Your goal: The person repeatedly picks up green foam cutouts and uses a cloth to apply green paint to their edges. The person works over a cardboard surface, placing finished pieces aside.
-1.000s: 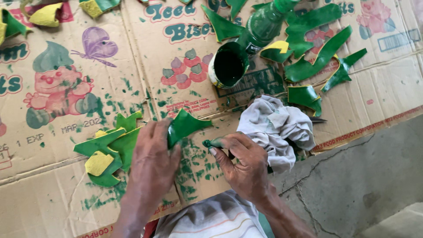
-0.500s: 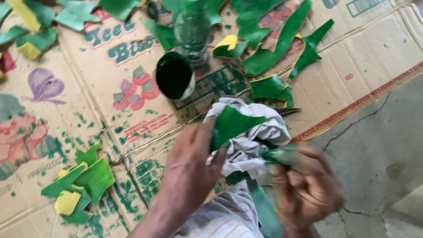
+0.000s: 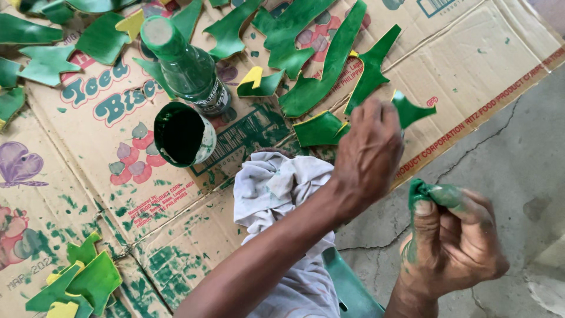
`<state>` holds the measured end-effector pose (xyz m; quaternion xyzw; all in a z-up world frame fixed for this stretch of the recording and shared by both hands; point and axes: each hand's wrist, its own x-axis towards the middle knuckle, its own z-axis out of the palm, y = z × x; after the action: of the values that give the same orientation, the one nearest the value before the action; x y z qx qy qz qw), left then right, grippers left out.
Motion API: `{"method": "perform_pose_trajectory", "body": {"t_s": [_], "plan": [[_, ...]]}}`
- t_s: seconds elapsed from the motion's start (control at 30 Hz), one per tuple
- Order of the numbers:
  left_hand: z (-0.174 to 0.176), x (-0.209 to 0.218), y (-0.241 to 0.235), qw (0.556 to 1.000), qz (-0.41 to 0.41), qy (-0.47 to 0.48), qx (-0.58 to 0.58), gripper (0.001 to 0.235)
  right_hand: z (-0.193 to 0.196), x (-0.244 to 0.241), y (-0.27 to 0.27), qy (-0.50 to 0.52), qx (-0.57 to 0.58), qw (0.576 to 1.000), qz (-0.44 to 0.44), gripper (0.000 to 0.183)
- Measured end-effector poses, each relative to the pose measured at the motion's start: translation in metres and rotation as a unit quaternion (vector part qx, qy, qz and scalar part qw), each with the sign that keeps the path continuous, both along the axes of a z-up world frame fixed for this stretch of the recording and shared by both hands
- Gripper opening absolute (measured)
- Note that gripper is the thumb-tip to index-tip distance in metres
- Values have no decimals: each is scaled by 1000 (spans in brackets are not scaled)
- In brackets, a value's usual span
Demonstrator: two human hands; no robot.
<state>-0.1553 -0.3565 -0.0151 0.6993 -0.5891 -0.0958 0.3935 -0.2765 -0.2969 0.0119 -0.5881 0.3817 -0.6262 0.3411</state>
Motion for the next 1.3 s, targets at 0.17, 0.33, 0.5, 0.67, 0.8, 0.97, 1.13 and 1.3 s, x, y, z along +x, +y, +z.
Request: {"method": "perform_pose_trajectory", "body": {"t_s": [0.17,0.33,0.5,0.67,0.8,0.97,1.13,1.3], "plan": [[-22,-5,-35,990,43,-117,60,28,-5,-6,-4,15,6,1000,3,17],[-3,-4,-21,983,31,-142,111,31,-5,-4,-1,-1,15,1000,21,17],[33,15,23,999,-12,-36,22,39,1,12,8,2,6,999,48,19],[64,39,86,997,-60,38,31,56,5,28,23,-7,15,996,91,20],[74,53,132,996,-59,70,11,61,6,39,39,18,27,993,110,22],[71,69,184,998,-4,66,1,58,10,52,61,36,12,983,182,18],[68,84,236,993,73,89,-5,56,15,76,88,85,17,964,252,16],[67,96,281,987,123,107,7,55,23,103,119,133,0,937,323,14]]}}
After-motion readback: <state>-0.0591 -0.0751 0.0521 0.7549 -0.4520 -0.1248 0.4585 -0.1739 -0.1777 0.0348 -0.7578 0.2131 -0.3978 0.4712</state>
